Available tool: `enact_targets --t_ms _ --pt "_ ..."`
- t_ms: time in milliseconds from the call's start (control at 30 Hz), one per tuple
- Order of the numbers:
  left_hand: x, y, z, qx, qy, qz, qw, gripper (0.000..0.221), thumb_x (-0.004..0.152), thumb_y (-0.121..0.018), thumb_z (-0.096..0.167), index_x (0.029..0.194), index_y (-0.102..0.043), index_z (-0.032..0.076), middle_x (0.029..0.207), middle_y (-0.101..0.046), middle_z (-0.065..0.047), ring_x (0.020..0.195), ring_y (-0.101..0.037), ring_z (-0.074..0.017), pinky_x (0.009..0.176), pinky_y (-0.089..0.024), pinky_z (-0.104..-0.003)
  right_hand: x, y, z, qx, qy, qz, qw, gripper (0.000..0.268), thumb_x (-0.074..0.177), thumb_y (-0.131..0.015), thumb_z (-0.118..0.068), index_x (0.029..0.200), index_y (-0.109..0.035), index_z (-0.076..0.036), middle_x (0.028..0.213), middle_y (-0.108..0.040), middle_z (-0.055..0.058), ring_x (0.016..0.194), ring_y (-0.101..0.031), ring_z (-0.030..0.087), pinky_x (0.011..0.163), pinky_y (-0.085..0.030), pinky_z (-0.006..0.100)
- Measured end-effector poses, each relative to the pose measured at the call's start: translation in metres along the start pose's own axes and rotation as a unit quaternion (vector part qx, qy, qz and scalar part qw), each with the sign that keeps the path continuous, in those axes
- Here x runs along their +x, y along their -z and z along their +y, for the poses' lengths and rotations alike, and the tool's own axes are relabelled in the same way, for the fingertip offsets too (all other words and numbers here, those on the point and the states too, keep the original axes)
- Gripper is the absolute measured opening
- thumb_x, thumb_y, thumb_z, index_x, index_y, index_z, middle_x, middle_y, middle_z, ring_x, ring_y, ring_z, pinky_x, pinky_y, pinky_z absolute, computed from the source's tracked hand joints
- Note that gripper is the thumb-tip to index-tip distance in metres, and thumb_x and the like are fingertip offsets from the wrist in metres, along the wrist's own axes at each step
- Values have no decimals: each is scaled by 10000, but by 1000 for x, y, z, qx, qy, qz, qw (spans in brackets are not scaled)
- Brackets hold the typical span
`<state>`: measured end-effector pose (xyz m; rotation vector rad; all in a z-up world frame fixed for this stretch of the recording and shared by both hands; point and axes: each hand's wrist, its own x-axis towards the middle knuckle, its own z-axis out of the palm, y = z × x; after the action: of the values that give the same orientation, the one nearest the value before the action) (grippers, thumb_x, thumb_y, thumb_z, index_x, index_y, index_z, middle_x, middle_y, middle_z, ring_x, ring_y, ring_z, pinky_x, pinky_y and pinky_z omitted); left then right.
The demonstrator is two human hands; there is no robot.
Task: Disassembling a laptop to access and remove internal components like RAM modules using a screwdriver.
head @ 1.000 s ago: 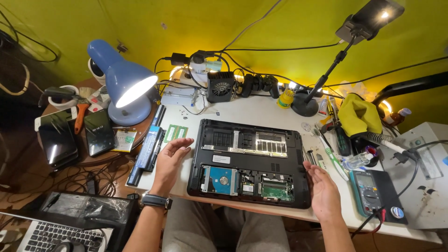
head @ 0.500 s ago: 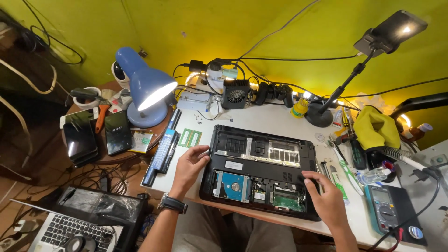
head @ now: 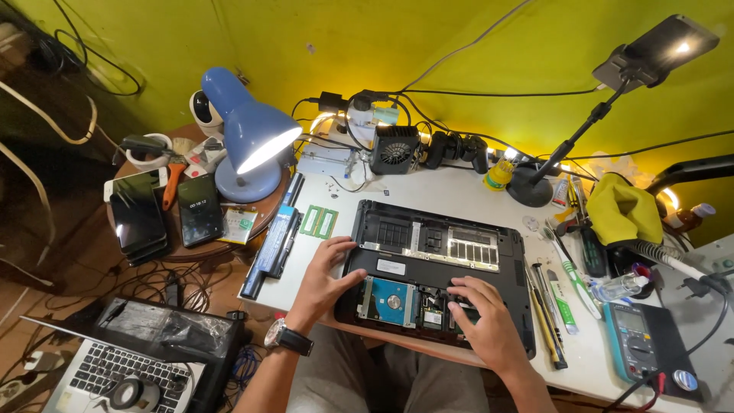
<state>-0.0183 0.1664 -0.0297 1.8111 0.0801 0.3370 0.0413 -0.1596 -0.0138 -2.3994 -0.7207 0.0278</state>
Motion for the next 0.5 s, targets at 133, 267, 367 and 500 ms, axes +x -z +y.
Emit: enact_targets --t_ms 133,267,367,500 --pt "-3 -3 0 75 -10 -38 996 645 863 -729 438 1401 -563 122 1500 -422 -118 1441 -414 -304 1147 -408 -507 10 11 32 -57 -24 55 997 423 951 -619 -330 1332 -647 -148 1434 -620 90 1347 -554 265 1153 -425 509" --pt "-2 -6 1 91 -31 -31 995 537 900 -680 316 1382 -564 108 1476 -439 -119 1427 -430 -304 1141 -419 -488 2 58 58 -96 -144 142 975 358 993 -606 -182 1336 -657 -90 1325 -647 151 1274 -576 343 1110 -455 485" --pt "-1 -7 0 101 -30 -27 994 526 900 -652 309 1374 -576 95 1477 -449 -121 1432 -431 -299 1154 -406 -484 -5 91 58 -106 -317 61 941 373 1005 -621 -177 1377 -639 -143 1307 -680 119 1175 -667 326 996 -530 476" --pt "2 -9 -7 120 -2 -22 993 517 892 -648 288 1377 -580 122 1489 -452 -102 1442 -425 -279 1173 -391 -468 -27 103 81 -68 -401 -33 913 365 999 -646 -256 1362 -676 -233 1187 -761 46 1041 -743 276 906 -550 430"
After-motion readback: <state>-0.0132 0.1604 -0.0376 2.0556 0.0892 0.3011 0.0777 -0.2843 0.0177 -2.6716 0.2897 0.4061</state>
